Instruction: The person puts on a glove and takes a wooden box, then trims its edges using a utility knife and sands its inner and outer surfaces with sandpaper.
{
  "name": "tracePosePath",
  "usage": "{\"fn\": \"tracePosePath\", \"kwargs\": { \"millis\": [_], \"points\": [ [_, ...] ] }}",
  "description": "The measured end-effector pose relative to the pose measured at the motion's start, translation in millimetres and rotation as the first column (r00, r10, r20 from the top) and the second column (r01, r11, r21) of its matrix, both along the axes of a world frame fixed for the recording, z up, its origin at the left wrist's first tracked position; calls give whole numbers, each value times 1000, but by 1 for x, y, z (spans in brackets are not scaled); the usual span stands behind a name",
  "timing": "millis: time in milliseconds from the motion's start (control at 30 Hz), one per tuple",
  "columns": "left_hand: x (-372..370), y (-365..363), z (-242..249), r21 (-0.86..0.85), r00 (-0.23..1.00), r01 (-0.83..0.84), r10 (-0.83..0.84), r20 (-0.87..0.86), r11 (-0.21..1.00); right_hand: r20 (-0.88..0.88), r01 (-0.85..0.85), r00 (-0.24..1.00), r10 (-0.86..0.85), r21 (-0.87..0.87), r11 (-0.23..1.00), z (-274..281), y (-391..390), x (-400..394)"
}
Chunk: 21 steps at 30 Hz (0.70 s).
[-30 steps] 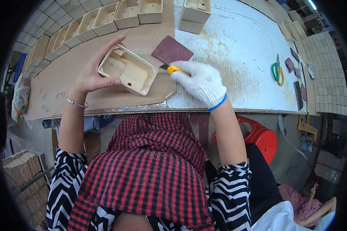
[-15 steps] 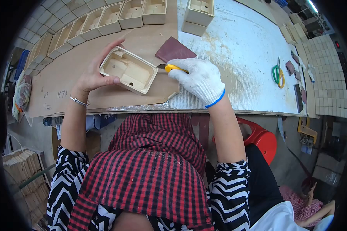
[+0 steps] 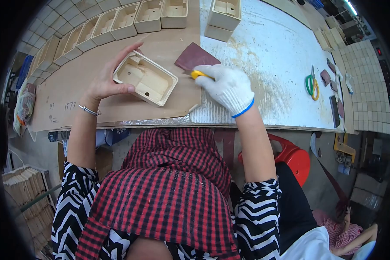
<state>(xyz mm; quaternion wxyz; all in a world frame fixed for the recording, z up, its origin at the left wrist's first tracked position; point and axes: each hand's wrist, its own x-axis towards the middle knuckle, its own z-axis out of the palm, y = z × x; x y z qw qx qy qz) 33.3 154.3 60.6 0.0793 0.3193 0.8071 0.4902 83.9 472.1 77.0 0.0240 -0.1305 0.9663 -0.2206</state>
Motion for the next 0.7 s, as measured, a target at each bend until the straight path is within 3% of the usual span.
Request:
{"fn": "tracePosePath", "kwargs": {
  "millis": [133,300,400,567,700],
  "points": [
    [-1,-1,0,-9,1000,10,-10,0,1000,-26,-107,994,104,-171,980,-1,-2,5],
    [-5,0,2,-6,1000,27,-27,7,1000,75,9,997,-7,-32,999,7,-2,-1],
    [-6,-2,-1,2,999,21,-21,29,1000,50,-71,995,82,-194,978,-2,-1,4],
    [-5,-6,-9,39,998,5,-7,56,999,37,19,999,-18,-38,999,1,-6,2],
    [-4,-10,-12,51,998,-17,14,65,999,33,-52,998,61,-226,973,-1,-7,4]
  ]
}}
